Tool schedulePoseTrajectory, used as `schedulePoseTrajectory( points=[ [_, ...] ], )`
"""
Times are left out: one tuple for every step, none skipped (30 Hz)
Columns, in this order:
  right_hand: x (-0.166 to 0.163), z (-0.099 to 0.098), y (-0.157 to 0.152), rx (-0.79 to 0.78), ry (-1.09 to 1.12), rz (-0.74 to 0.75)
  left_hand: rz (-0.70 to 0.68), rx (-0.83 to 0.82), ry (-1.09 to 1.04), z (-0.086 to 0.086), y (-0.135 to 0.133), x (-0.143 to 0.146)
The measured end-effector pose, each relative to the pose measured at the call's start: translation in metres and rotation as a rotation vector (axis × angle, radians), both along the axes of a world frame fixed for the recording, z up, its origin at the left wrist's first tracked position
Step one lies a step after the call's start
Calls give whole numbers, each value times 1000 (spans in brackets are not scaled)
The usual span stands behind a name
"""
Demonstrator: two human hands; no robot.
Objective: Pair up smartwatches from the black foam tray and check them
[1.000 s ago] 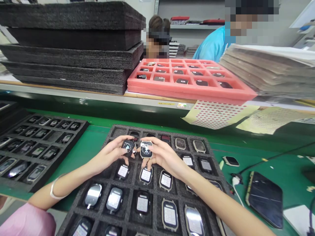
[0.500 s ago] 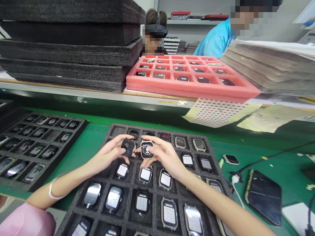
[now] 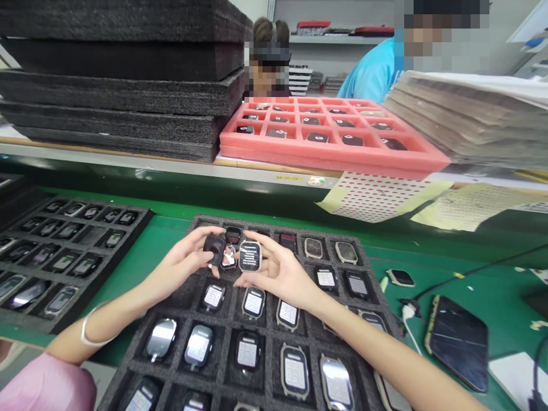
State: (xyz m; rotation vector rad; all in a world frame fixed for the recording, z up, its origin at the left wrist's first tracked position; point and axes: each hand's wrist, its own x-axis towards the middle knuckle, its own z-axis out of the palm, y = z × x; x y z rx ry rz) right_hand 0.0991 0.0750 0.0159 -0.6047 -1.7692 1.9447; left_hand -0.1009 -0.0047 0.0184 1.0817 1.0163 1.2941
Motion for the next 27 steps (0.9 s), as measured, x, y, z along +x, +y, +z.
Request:
schedulePoseTrajectory(
  points=[
    [-4, 0, 4, 30, -30, 25, 28, 17, -10, 3, -1, -3],
    [-11, 0, 8, 90, -75, 46, 55, 36, -24, 7, -1, -7],
    [-19, -1, 12, 192, -126, 61, 80, 56, -39, 10, -2, -11],
    [-29, -2, 16, 339, -179, 70, 103, 74, -50, 13, -2, -14],
    [-42, -4, 20, 522, -226, 75, 125, 89, -55, 15, -3, -17],
    [-55, -7, 22, 729, -273, 80, 149, 101, -52, 17, -4, -20],
    [-68, -10, 23, 924, -313, 94, 173, 110, -39, 18, -4, -22],
    [-82, -14, 23, 1082, -353, 117, 197, 113, -21, 19, -4, -24],
    [-94, -17, 23, 1193, -397, 144, 217, 108, 1, 19, -4, -25],
    [-104, -20, 23, 1255, -432, 169, 235, 98, 25, 19, -4, -26],
    [-111, -22, 23, 1287, -467, 185, 247, 85, 49, 19, -4, -26],
    [-116, -22, 25, 1298, -494, 189, 254, 77, 73, 19, -4, -27],
    [-118, -20, 29, 1298, -518, 181, 253, 75, 97, 19, -4, -28],
    [-118, -17, 34, 1304, -549, 161, 249, 80, 120, 19, -4, -28],
    [-115, -14, 40, 1307, -586, 134, 242, 91, 142, 19, -4, -29],
    [-111, -10, 47, 1306, -628, 106, 234, 101, 163, 19, -4, -30],
    [-106, -6, 54, 1300, -673, 86, 223, 106, 180, 19, -4, -30],
    [-101, -4, 59, 1289, -717, 77, 213, 108, 193, 19, -3, -30],
    [-97, -3, 63, 1275, -756, 74, 206, 110, 200, 18, -2, -30],
    [-93, -3, 65, 1261, -789, 73, 200, 113, 204, 17, -1, -29],
    [-91, -4, 65, 1247, -812, 69, 197, 115, 205, 15, 0, -28],
    [-90, -6, 63, 1235, -827, 61, 200, 115, 208, 13, 2, -27],
    [-90, -9, 61, 1224, -835, 51, 210, 113, 222, 11, 3, -26],
    [-90, -11, 58, 1212, -838, 39, 227, 115, 251, 9, 4, -24],
    [-91, -13, 55, 1197, -836, 26, 247, 123, 298, 7, 4, -23],
    [-91, -15, 53, 1179, -830, 12, 269, 139, 357, 6, 4, -22],
    [-92, -16, 52, 1157, -820, -7, 286, 162, 420, 4, 4, -20]
  ],
)
